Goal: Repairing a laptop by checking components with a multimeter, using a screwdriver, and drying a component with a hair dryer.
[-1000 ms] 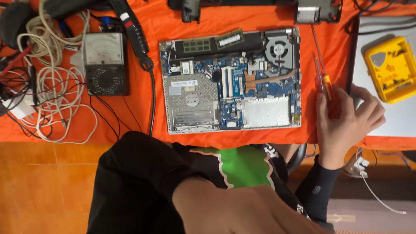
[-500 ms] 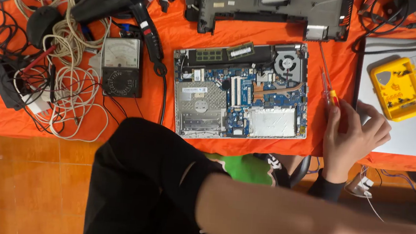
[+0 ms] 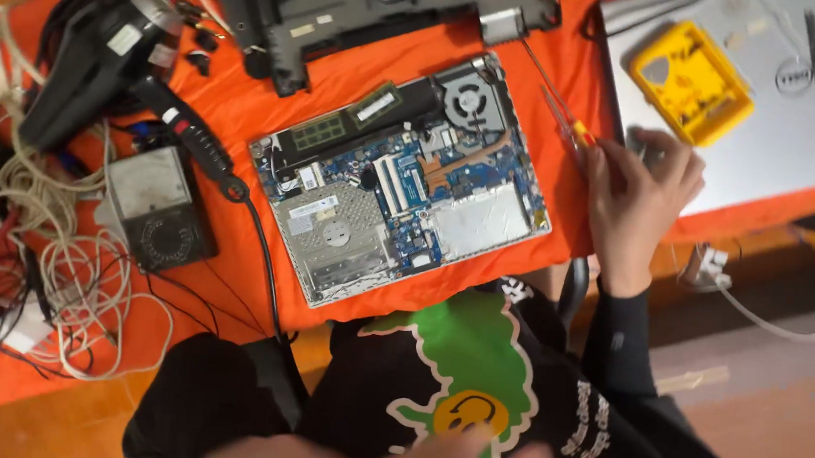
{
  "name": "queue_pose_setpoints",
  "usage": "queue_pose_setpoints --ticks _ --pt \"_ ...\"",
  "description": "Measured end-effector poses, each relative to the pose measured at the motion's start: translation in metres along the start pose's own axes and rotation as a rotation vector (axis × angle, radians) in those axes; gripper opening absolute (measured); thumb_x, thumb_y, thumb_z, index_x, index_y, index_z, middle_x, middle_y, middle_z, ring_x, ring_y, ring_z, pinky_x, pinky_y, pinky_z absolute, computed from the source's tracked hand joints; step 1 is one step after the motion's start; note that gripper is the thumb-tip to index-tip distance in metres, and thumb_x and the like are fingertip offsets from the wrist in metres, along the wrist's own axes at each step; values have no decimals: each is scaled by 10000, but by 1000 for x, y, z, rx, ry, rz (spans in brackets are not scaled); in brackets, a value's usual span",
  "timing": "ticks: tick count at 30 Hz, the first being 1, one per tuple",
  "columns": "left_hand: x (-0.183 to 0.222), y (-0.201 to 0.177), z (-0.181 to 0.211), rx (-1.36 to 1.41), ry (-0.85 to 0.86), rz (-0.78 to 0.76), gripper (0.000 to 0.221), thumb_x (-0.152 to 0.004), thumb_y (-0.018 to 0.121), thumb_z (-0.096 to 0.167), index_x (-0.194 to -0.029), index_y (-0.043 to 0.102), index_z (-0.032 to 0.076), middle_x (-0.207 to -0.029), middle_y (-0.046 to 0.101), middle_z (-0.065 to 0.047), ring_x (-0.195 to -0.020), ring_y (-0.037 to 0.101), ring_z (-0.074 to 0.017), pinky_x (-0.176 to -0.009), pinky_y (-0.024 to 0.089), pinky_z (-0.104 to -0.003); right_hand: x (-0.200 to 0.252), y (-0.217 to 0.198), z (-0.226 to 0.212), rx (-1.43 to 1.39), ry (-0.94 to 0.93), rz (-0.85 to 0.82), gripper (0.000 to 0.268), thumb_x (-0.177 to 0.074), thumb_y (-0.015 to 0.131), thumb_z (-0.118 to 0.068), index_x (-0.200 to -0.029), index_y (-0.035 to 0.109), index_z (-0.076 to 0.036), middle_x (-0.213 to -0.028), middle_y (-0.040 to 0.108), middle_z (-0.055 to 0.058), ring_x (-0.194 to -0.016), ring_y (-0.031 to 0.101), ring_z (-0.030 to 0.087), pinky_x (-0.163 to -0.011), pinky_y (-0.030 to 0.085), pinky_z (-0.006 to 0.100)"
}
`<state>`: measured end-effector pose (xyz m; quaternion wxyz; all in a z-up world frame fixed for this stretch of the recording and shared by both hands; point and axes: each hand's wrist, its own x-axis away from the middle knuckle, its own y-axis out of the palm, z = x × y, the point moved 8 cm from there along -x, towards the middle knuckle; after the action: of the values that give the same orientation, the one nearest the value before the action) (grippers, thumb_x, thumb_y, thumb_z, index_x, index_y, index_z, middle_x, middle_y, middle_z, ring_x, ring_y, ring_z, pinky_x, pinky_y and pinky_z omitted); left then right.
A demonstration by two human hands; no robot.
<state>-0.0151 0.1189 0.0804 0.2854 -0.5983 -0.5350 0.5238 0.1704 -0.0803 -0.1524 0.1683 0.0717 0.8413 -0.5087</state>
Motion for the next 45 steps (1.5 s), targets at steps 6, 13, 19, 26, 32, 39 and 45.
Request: queue_pose_setpoints --ticks 6,13,19,26,32,39,45 --pt "12 2 -48 810 -520 230 284 -1107 553 56 -1320 583 -130 -1389 534 -139 -1330 546 -249 -1215 430 -383 -7 18 -11 -45 -130 -116 177 -972 785 -155 -1140 783 -100 -1285 567 84 -1287 469 309 -1109 328 464" --pt "76 -9 -67 1176 -702 265 188 -1108 538 151 -1233 663 87 -1284 651 -27 -1265 656 -215 -1062 558 -314 -23 -1 -19 -9 -126 -22 149 -946 806 -120 -1062 721 -83 -1236 558 95 -1269 470 307 -1075 339 476" --pt "184 32 -144 197 -1033 317 341 -918 879 342 -990 729 44 -1004 687 -82 -1035 609 -283 -985 387 -404 -16 13 47 -714 77 69 115 -1080 658 -1 -1176 610 39 -1233 581 104 -1060 612 187 -862 495 299" --pt "296 122 -136 121 -1046 275 90 -1010 857 225 -1028 804 155 -1019 746 39 -1053 625 -139 -1054 404 -360 -54 1 61 -969 -18 180 364 -1187 450 -195 -1229 640 112 -1108 690 196 -717 645 207 -621 486 290" --pt "303 130 -124 211 -1071 159 234 -952 860 333 -1099 812 158 -1102 641 22 -1150 515 -209 -1103 346 -388 -85 32 35 -1122 -212 -85 412 -1228 399 -317 -1216 567 59 -1091 658 199 -760 636 237 -647 484 316" --pt "296 147 -113 389 -1109 21 511 -761 913 480 -1123 721 174 -1214 496 -65 -1251 377 -299 -1068 248 -479 -110 0 -237 -1281 -509 -400 316 -1243 508 -335 -1304 468 -27 -1066 684 176 -826 721 218 -676 543 316" --pt "292 152 -111 439 -1143 -5 402 -706 881 380 -1035 741 195 -1204 517 -54 -1266 382 -278 -1091 236 -457 -91 21 -297 -1285 -638 -631 299 -1195 553 -291 -1287 420 -39 -1008 686 172 -858 735 201 -679 577 277"
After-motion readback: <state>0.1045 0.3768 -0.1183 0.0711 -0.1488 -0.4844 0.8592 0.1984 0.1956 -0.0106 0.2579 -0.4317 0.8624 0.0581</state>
